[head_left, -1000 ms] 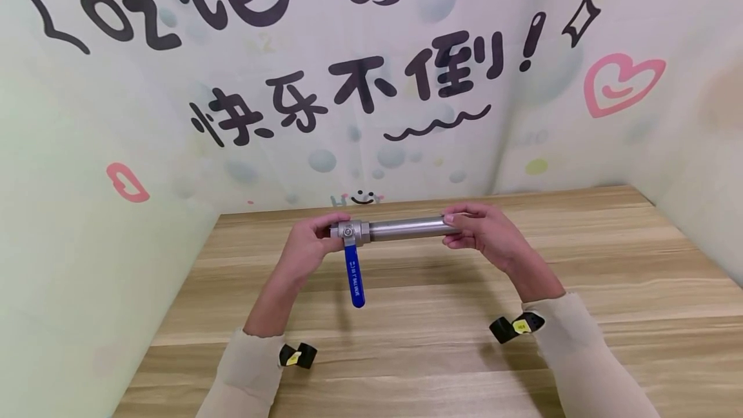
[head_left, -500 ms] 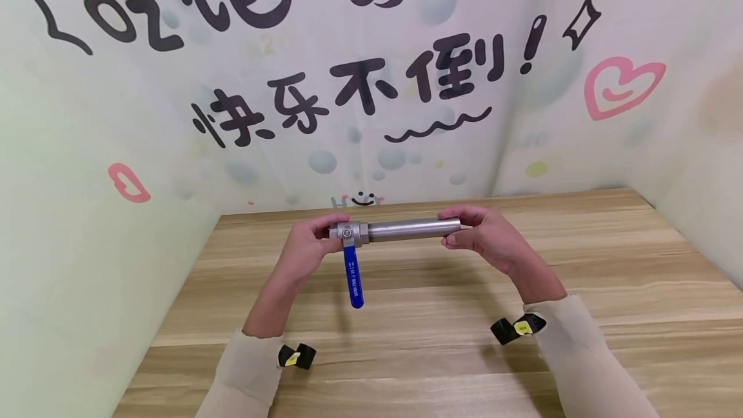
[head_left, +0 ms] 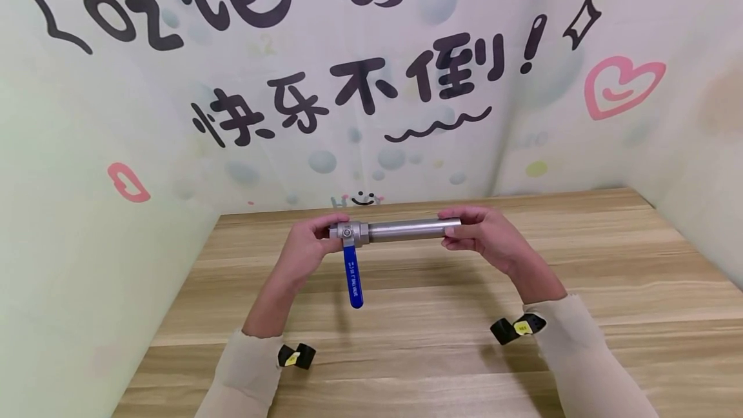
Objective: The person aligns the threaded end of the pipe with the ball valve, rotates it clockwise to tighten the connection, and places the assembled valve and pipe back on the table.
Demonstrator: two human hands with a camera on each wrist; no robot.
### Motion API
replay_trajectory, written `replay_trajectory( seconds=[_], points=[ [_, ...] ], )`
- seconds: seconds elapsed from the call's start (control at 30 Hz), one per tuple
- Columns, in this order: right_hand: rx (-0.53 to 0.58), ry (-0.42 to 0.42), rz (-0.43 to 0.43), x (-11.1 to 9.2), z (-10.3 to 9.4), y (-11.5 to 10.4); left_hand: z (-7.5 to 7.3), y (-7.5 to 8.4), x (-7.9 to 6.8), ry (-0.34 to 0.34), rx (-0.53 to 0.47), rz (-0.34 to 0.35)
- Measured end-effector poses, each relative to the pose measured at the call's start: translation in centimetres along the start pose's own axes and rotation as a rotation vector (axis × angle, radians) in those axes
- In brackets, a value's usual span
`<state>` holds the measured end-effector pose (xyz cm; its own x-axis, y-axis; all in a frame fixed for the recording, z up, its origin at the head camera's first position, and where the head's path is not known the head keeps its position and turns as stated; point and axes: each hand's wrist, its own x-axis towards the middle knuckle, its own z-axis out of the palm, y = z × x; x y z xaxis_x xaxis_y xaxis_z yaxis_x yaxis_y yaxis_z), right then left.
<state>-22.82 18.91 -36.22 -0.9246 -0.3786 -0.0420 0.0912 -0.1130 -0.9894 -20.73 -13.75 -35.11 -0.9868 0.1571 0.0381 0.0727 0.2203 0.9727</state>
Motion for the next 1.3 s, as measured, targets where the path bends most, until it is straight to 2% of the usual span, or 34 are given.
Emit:
replay_trajectory(
  seconds=[0.63,1.03,1.3],
  points=[
    [-0.015,0.004,0.019,0.06,0.00,-0.01,0.12,0.15,0.05,-0.008,0.022,0.009],
    [-0.053,0.009,0.067,0.07,-0.01,-0.07,0.22,-0.07,0.13,-0.016,0.018,0.016],
    [-0.027,0.032,0.033,0.01,-0.08,0.00,0.30,0.00,0.16,-0.017,0.018,0.015]
  ],
)
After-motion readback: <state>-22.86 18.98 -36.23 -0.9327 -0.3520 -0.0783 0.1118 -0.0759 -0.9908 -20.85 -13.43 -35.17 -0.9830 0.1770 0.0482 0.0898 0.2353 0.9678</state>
